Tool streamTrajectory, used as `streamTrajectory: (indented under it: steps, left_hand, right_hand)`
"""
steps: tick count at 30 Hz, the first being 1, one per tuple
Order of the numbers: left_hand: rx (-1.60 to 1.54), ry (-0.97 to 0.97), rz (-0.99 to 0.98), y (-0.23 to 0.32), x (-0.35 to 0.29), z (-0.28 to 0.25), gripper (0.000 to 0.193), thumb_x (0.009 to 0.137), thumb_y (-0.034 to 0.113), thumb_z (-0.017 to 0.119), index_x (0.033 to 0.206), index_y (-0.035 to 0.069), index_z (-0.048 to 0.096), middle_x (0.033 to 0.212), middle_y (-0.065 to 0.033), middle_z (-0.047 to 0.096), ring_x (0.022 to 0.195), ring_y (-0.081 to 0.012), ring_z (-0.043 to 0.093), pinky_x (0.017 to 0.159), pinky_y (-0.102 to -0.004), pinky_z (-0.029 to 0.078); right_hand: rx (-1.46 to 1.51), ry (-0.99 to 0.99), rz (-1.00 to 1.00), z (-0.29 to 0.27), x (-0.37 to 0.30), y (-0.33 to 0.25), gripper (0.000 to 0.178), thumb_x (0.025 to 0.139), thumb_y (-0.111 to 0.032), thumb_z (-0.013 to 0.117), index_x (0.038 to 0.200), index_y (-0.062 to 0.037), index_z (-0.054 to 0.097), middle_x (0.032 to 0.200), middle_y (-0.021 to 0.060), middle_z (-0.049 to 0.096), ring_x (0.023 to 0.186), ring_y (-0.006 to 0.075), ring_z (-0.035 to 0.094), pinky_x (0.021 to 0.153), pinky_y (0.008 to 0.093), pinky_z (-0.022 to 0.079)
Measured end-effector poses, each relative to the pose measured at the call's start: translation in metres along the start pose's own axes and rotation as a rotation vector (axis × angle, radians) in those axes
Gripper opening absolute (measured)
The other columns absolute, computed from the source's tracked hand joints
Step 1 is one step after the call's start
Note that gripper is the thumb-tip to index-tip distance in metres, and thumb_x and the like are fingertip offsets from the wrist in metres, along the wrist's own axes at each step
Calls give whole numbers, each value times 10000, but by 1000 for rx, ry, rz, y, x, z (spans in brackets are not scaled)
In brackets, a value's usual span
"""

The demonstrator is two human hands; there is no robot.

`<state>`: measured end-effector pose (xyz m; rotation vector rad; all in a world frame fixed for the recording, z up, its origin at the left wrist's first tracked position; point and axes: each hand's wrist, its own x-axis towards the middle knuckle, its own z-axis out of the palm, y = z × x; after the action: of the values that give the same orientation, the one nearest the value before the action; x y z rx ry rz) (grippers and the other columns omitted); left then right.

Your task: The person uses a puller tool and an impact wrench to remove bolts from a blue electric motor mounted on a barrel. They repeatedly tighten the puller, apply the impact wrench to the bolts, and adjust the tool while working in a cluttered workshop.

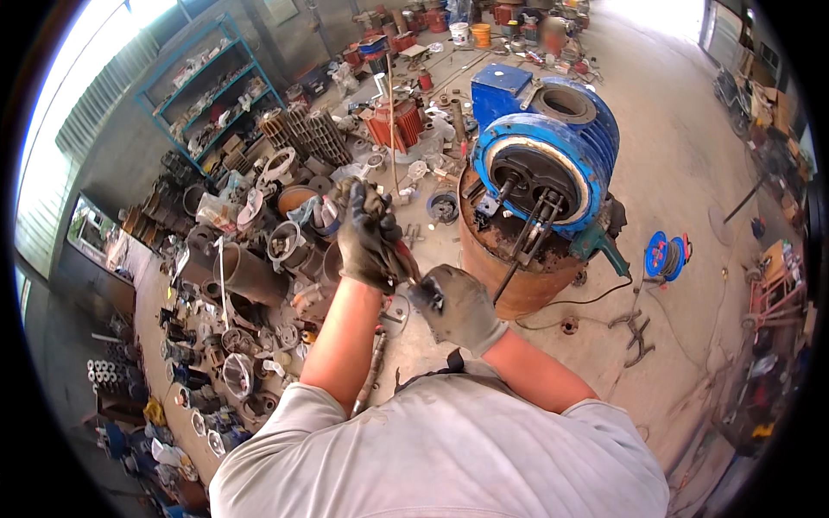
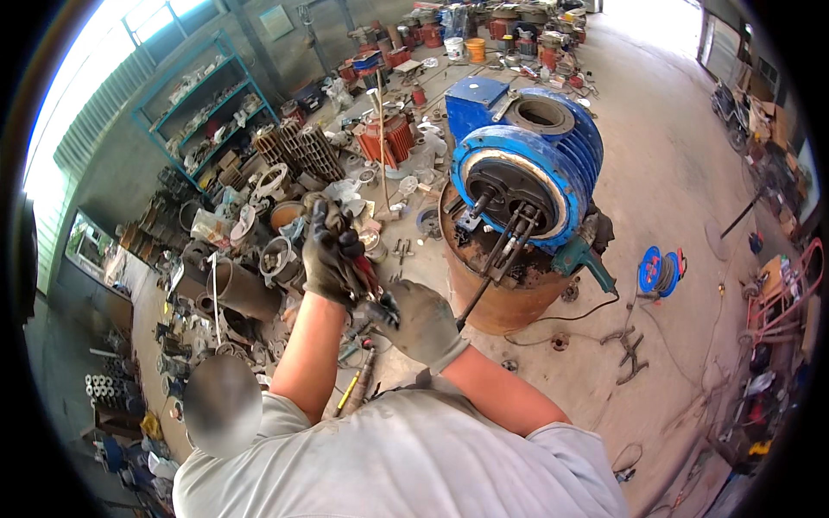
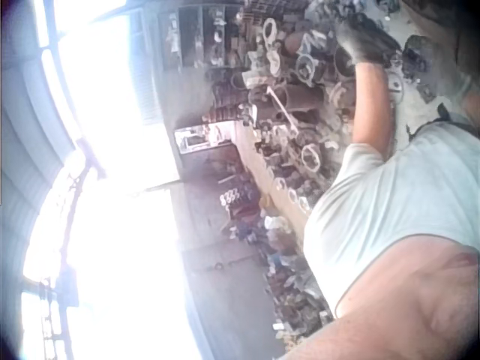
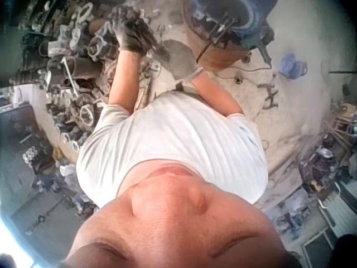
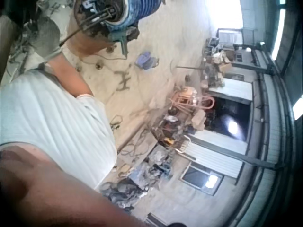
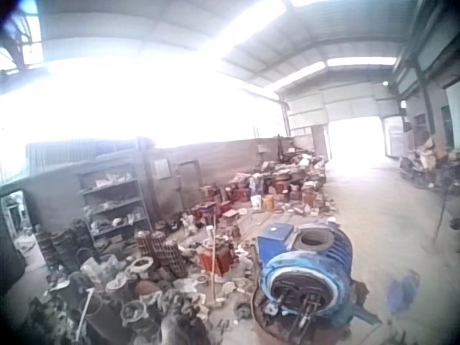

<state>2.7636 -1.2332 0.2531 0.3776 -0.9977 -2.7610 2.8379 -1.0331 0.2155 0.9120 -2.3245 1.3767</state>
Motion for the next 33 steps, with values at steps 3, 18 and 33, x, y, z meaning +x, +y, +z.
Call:
streamTrajectory:
  steps: [3,18,33]
  left_hand:
    - [-1,-37,71,-1,2,6,248,1088,458,592,1034,216,609,825,21,636,575,-110,536,441,-223,395]
    - [-1,-153,-30,-52,23,60,247,1088,411,587,1152,183,658,921,28,638,650,-125,547,514,-301,437]
    - [1918,-93,885,-67,214,328,997,853,559,819,1619,146,332,1403,-325,626,1355,-471,583,1105,-535,487]
  right_hand:
    - [-73,-103,-56,-10,-1,8,301,949,-273,722,1116,-33,656,961,190,672,850,391,690,762,498,543]
    - [154,-182,110,-69,-18,50,252,1018,-235,602,1100,-5,664,862,291,666,813,494,646,738,552,525]
    - [373,800,685,-191,-269,57,453,1139,-384,488,1178,13,702,706,19,579,625,95,529,607,256,432]
